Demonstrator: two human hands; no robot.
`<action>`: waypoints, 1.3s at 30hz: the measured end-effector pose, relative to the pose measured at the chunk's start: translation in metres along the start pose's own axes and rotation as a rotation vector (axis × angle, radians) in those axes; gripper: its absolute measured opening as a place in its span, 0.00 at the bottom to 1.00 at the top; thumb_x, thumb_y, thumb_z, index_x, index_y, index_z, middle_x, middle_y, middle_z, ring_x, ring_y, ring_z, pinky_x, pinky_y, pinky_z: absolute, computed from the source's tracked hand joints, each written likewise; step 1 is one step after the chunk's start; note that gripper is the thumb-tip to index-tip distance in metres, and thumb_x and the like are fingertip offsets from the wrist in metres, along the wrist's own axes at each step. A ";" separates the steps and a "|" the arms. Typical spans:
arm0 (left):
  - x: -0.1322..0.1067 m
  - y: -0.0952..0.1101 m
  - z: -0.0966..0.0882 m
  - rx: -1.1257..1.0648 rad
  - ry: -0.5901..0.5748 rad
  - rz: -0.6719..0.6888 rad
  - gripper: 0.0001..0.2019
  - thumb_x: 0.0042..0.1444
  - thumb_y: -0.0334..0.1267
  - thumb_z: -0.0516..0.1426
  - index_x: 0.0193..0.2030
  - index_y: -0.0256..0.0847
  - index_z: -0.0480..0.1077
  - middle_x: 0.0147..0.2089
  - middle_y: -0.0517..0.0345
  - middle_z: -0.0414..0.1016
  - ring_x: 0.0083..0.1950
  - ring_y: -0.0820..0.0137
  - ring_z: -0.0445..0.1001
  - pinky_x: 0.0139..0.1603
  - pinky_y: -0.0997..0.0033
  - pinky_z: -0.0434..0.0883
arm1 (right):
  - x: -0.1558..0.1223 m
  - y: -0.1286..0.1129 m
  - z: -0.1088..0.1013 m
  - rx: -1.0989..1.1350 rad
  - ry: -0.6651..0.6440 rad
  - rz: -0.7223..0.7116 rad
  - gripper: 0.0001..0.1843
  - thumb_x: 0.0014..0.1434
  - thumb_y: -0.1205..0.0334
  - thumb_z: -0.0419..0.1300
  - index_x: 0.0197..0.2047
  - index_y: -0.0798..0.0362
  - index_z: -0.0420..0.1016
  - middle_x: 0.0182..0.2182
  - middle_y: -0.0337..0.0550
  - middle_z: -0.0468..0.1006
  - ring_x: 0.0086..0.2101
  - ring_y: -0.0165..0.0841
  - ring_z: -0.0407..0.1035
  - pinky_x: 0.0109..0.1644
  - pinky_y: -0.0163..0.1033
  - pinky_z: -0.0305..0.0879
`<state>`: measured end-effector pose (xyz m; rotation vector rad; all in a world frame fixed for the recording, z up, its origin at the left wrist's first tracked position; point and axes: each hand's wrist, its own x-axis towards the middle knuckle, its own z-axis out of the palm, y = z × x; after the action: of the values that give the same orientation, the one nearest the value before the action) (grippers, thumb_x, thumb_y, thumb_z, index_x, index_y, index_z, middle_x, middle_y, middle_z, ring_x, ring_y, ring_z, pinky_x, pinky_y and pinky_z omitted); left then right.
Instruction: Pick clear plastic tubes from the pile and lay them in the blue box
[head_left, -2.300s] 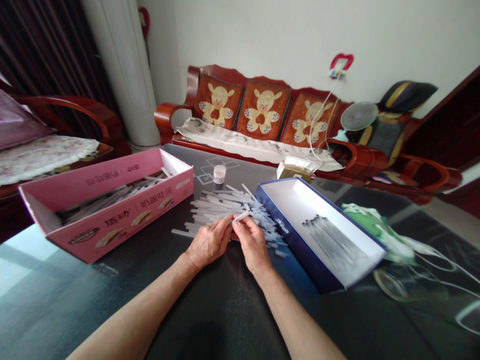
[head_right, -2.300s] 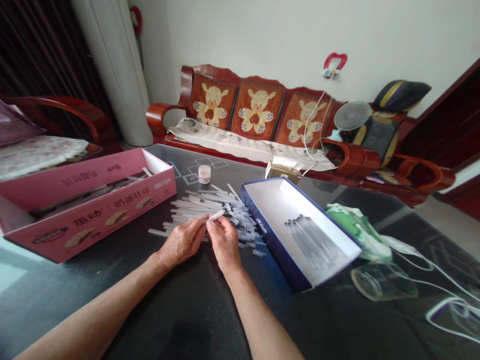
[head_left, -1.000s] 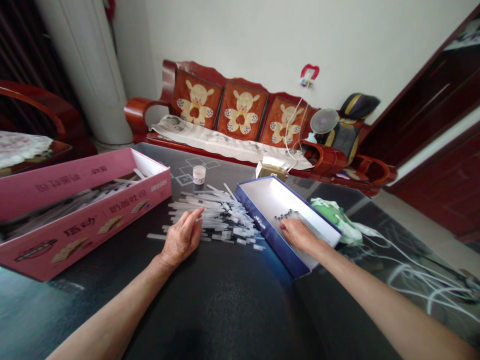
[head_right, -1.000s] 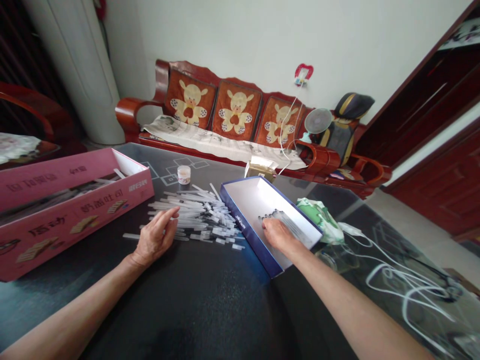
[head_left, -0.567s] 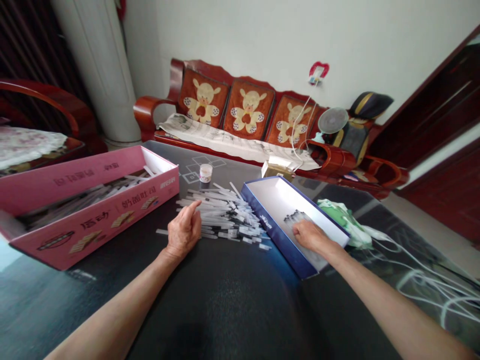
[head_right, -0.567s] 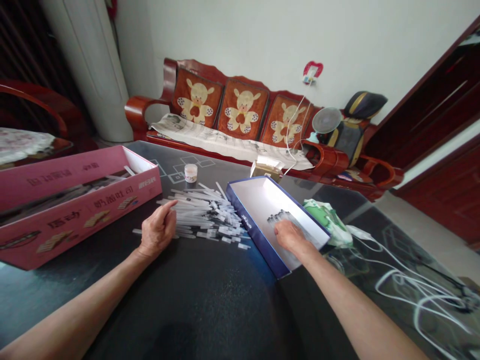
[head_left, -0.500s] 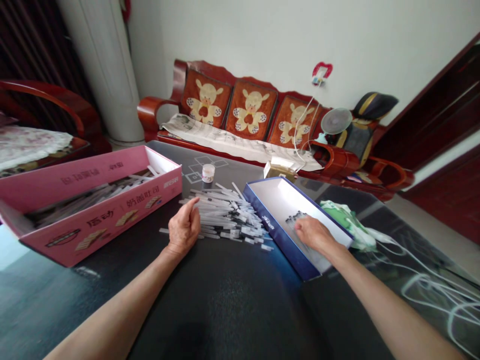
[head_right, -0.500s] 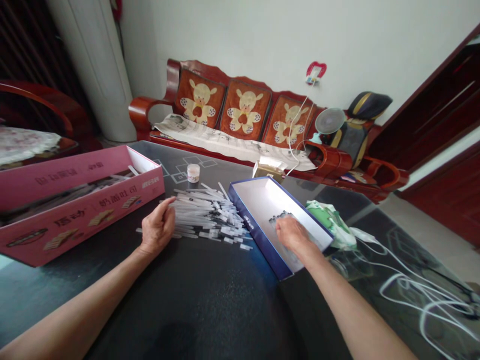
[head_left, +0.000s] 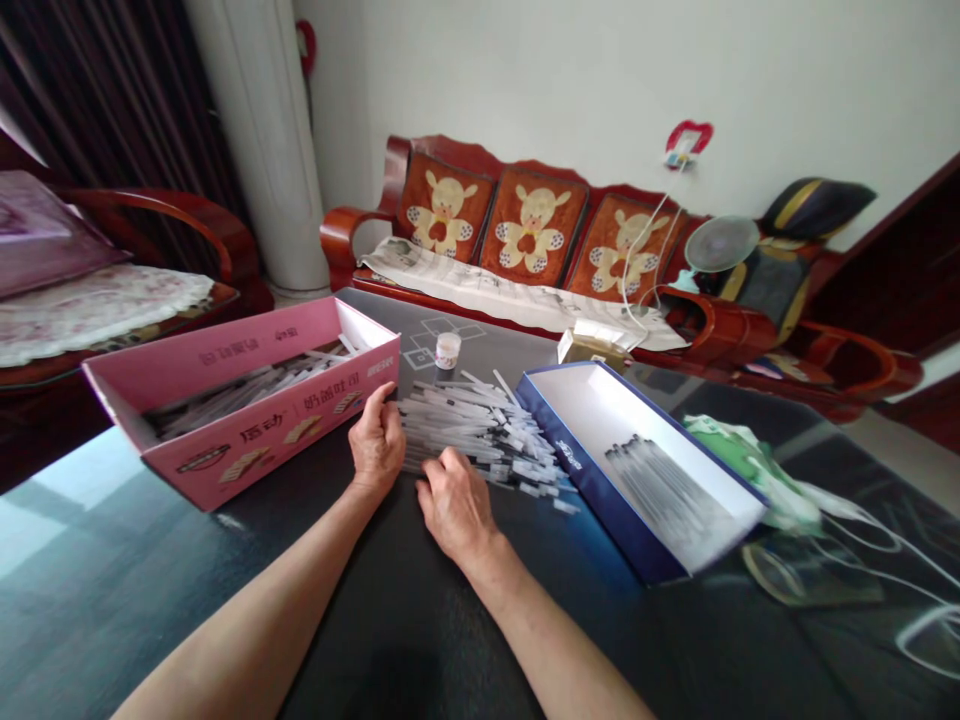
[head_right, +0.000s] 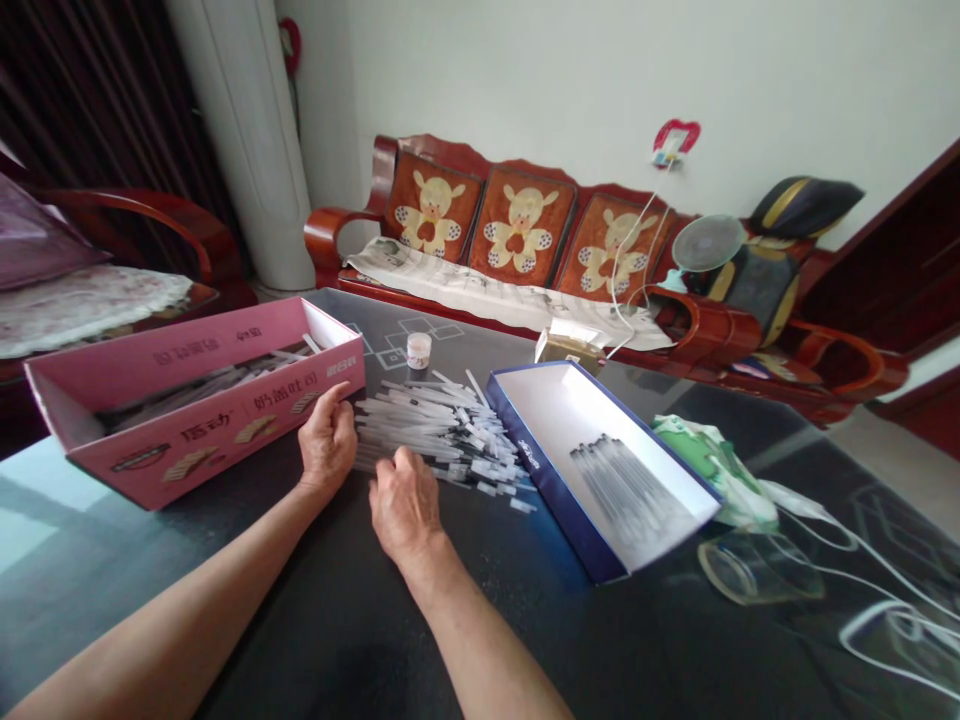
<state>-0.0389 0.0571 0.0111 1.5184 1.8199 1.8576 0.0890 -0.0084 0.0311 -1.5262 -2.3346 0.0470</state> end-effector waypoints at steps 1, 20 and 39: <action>0.000 -0.001 0.001 0.001 -0.004 0.001 0.15 0.59 0.37 0.49 0.50 0.40 0.71 0.26 0.64 0.66 0.25 0.77 0.62 0.31 0.77 0.62 | 0.000 0.000 0.002 -0.022 -0.003 0.019 0.05 0.60 0.63 0.56 0.37 0.52 0.73 0.38 0.47 0.71 0.40 0.38 0.69 0.42 0.40 0.66; -0.018 0.023 0.007 -0.396 -0.441 -0.229 0.17 0.55 0.51 0.56 0.26 0.38 0.69 0.20 0.63 0.67 0.20 0.77 0.65 0.24 0.78 0.63 | -0.022 0.024 -0.010 0.413 0.260 0.226 0.06 0.60 0.62 0.54 0.33 0.52 0.71 0.30 0.44 0.76 0.31 0.34 0.70 0.37 0.36 0.62; -0.013 0.019 0.010 -0.417 -0.499 -0.100 0.19 0.59 0.49 0.53 0.46 0.35 0.73 0.23 0.63 0.67 0.20 0.79 0.62 0.23 0.78 0.61 | -0.046 0.110 -0.033 0.259 0.238 0.203 0.08 0.58 0.66 0.54 0.35 0.51 0.75 0.33 0.42 0.73 0.33 0.33 0.70 0.39 0.36 0.66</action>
<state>-0.0160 0.0498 0.0169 1.5184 1.1780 1.5064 0.2125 -0.0092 0.0261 -1.5383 -1.9036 0.1989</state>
